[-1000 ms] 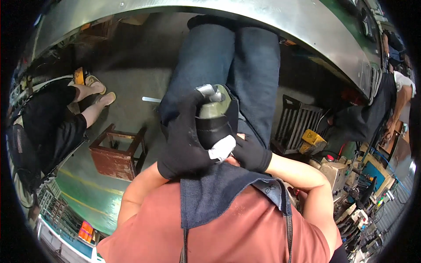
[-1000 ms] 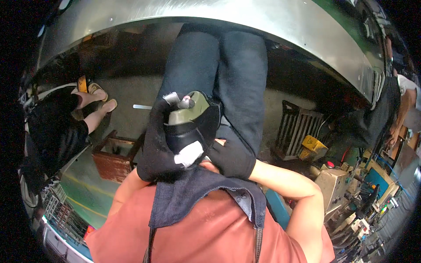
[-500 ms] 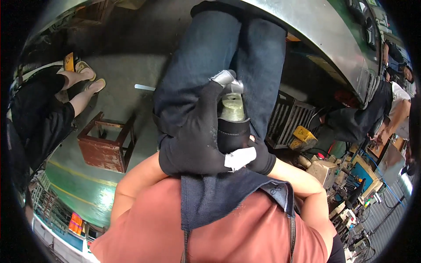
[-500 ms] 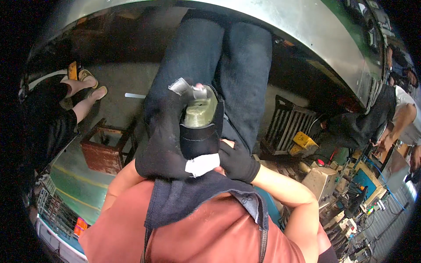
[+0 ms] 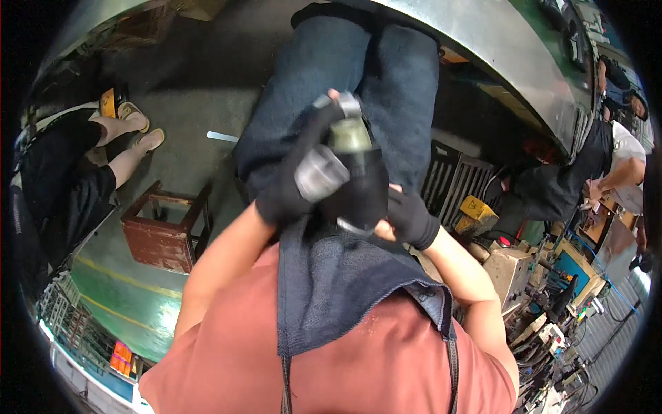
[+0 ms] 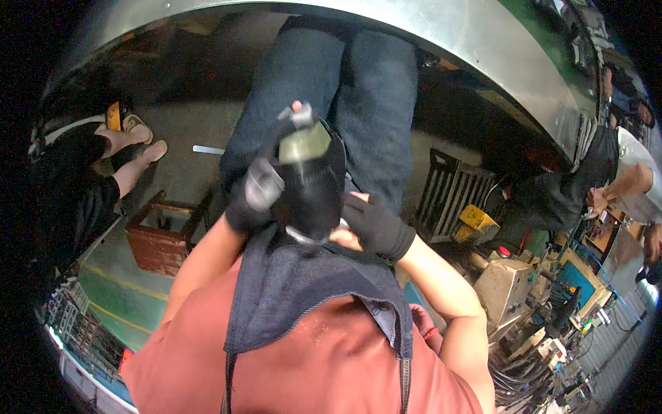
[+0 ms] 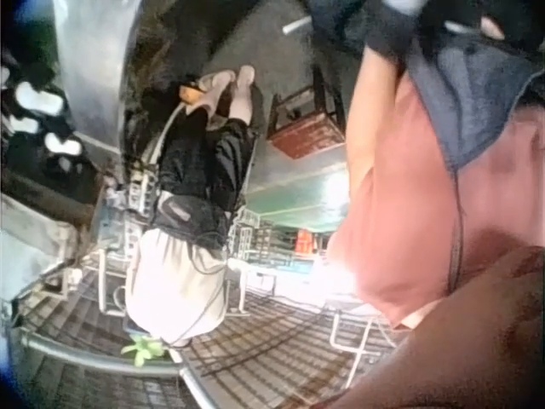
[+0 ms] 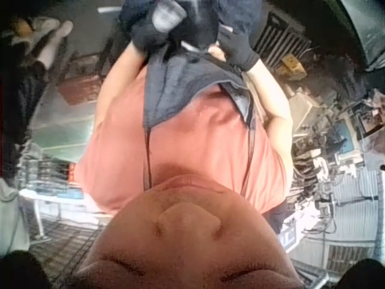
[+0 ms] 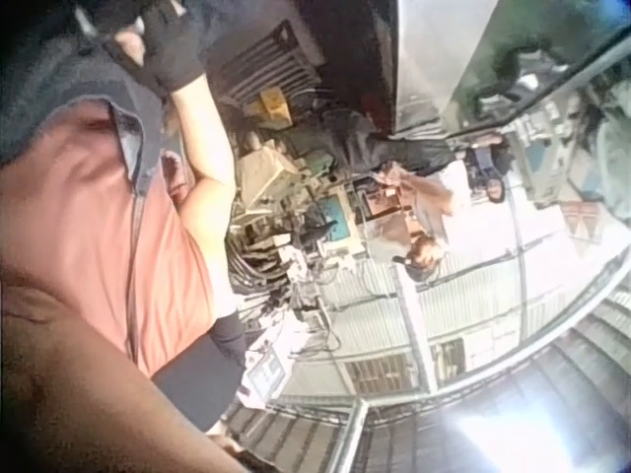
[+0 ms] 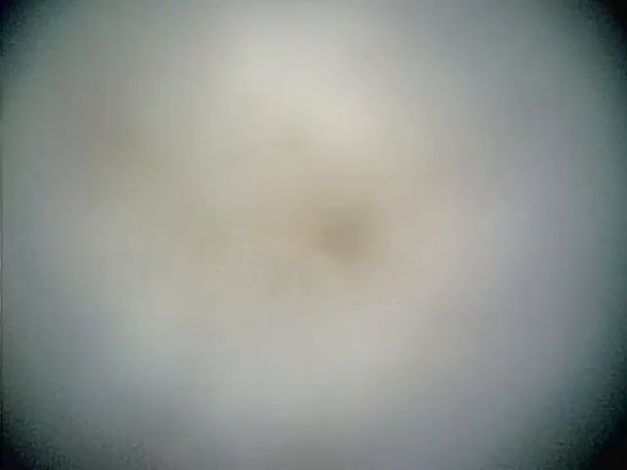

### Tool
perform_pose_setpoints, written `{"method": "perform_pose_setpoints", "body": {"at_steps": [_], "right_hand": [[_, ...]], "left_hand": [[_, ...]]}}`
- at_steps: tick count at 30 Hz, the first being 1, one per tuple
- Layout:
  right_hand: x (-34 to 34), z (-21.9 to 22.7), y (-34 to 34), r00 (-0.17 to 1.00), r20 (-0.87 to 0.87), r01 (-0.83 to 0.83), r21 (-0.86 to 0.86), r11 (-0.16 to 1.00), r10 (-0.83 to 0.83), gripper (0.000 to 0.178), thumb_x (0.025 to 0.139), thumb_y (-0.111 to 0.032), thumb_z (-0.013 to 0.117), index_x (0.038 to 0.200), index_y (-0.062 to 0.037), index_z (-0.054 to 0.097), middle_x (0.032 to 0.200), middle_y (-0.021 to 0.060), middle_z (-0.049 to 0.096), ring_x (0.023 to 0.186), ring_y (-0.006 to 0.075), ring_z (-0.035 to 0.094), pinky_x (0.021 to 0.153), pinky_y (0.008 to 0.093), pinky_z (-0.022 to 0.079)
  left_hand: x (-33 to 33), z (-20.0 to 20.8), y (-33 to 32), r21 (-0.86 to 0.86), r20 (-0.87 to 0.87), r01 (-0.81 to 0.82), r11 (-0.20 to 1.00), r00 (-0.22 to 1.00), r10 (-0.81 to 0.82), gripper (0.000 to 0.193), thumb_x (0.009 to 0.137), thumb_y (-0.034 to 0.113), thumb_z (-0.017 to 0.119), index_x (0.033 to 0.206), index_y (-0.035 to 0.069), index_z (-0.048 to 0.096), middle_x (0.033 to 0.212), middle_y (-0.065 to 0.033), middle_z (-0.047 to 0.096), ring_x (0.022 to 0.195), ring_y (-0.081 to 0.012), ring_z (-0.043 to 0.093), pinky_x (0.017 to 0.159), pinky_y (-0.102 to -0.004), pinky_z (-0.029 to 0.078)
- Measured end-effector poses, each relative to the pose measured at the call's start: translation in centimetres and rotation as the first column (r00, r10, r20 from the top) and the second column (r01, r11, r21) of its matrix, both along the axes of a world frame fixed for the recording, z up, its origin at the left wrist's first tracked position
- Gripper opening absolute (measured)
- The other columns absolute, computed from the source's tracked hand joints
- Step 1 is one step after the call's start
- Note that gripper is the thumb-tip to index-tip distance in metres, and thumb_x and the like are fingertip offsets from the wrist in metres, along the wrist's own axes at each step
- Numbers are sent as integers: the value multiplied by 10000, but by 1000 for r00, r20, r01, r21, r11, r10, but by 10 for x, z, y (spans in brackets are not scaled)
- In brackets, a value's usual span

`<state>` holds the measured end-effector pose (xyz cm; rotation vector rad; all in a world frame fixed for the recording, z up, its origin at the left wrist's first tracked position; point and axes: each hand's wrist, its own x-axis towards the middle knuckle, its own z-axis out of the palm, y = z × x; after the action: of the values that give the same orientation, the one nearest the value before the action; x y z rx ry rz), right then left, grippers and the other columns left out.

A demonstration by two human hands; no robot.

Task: Manually trim and refine shoe components using a sharp tool on an assembly line.

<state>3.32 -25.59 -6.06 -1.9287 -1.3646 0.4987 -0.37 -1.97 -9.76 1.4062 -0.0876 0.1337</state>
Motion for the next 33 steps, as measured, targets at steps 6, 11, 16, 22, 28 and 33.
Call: {"method": "perform_pose_setpoints", "body": {"at_steps": [6,11,16,22,28,33], "right_hand": [[65,99,62,405,-726,558,-285,779,-556,408,992,-405,504,904,-28,632,742,53,615,563,129,581,535,304,487],[109,40,41,225,-684,497,-532,686,-694,570,980,-550,430,854,-30,628,658,68,611,538,151,594,534,276,495],[126,24,27,120,-712,401,-603,690,-692,560,967,-546,469,1040,-22,654,741,77,650,578,170,619,553,324,542],[140,18,-10,813,-426,185,-459,869,-398,559,953,-530,523,843,-10,696,672,-9,564,651,87,490,595,275,418],[113,-21,14,945,193,323,-420,848,-265,499,947,-448,515,788,-2,671,751,239,625,663,422,612,604,471,481],[108,-5,5,883,-196,300,-464,833,-427,546,955,-503,508,828,1,676,716,193,667,612,334,661,567,403,521]], "left_hand": [[88,-25,30,-461,-279,137,877,916,-290,633,1013,557,307,1362,50,456,1340,-137,515,1196,-211,514,1026,-341,433],[83,10,-22,755,-154,-71,652,947,281,521,857,192,596,1325,20,446,1038,-262,638,913,-423,629,771,-466,512],[74,-23,15,38,-382,79,996,922,-59,561,842,199,651,1330,-22,485,1114,-260,649,1018,-407,640,867,-416,506],[20,-21,-29,452,-240,-96,887,945,225,764,791,262,752,1390,-68,411,1372,-271,495,1298,-344,486,1061,-375,393],[29,-44,-27,594,-169,-86,800,959,228,777,779,265,760,1397,-54,412,1341,-265,526,1241,-335,541,1010,-361,443],[76,-28,-6,-580,-440,27,814,831,-341,545,994,278,486,1434,-18,360,1291,-253,558,1163,-332,580,996,-373,439]]}}
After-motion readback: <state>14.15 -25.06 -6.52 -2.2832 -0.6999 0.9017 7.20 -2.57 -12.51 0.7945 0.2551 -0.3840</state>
